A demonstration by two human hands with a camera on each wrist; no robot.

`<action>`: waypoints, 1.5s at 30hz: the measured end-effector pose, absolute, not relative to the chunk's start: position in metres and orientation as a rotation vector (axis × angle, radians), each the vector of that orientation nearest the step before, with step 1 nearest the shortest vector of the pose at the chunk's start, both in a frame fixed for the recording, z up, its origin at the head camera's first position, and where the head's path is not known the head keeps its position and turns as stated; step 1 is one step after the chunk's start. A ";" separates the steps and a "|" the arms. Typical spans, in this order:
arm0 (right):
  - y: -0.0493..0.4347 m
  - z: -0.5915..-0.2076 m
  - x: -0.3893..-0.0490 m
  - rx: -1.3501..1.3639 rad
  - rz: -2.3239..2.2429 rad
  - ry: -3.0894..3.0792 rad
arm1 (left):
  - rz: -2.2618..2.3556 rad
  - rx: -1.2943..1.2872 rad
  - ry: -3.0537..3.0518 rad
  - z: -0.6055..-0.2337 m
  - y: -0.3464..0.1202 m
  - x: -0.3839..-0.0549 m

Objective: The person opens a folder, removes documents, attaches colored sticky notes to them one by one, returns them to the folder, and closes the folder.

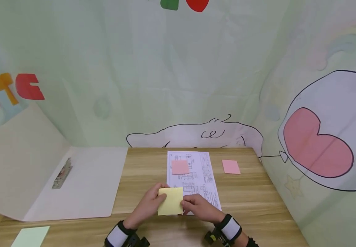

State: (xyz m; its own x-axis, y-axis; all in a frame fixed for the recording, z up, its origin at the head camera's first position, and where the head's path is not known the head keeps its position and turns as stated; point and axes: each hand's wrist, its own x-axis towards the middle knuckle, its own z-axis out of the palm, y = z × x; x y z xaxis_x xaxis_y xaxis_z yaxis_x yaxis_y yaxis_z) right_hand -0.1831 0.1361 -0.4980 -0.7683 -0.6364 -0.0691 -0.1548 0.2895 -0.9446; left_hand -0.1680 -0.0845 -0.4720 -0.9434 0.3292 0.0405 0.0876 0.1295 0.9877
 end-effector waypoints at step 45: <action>0.153 -0.504 -0.188 -0.291 -1.773 1.962 | 1.104 1.171 2.811 -0.499 -0.070 -0.170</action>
State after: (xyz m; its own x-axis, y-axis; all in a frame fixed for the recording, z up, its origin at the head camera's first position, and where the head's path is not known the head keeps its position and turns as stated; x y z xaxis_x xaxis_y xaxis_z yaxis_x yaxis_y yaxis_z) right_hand -0.1876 0.1530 -0.5042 -0.8639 -0.4606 -0.2039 0.1564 0.1396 -0.9778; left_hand -0.1698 -0.0697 -0.4985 -0.7346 0.5929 0.3298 0.6589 0.5075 0.5553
